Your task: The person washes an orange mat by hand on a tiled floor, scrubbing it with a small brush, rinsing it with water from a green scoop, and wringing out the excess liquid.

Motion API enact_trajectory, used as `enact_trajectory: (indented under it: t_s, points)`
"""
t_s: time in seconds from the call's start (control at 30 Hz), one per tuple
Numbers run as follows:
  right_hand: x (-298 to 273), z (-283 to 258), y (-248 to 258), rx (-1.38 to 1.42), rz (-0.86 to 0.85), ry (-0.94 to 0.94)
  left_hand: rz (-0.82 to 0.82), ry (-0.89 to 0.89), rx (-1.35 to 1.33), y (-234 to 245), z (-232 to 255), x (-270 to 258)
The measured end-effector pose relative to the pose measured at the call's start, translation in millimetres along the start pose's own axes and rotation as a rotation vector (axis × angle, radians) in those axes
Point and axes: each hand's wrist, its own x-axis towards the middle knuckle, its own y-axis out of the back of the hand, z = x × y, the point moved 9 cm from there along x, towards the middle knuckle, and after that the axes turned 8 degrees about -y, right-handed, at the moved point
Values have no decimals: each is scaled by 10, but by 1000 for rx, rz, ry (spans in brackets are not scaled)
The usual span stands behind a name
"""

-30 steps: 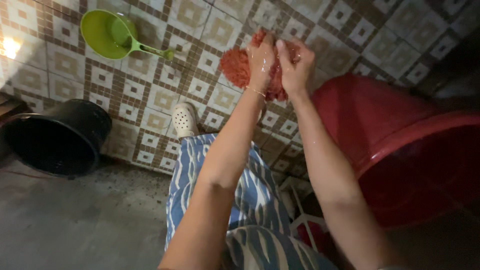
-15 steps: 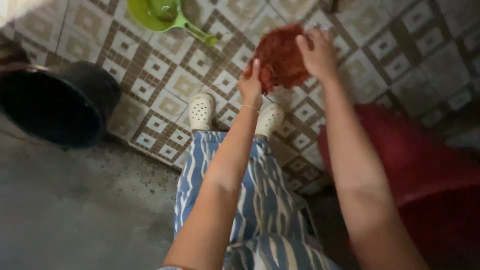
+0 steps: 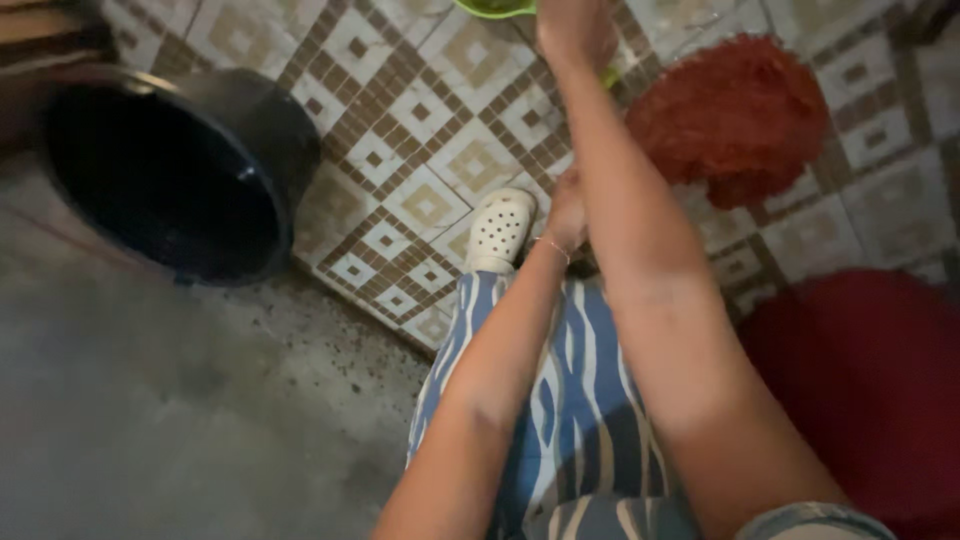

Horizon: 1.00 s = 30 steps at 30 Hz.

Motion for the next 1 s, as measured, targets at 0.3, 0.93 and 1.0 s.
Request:
enact_trajectory:
  t_s: [0.3,0.93,1.0]
  points:
    - [-1076,305,2300,823,-165,111,-158,-82,196,-1361,470,-541]
    - [-1780,2273,3858,1814,176,-22,-322,300,-401,-3039,-1079,-1066]
    - [-1777,2239,3790,1833,170,-54,-343,354,-420,-2929,-1129,-1024]
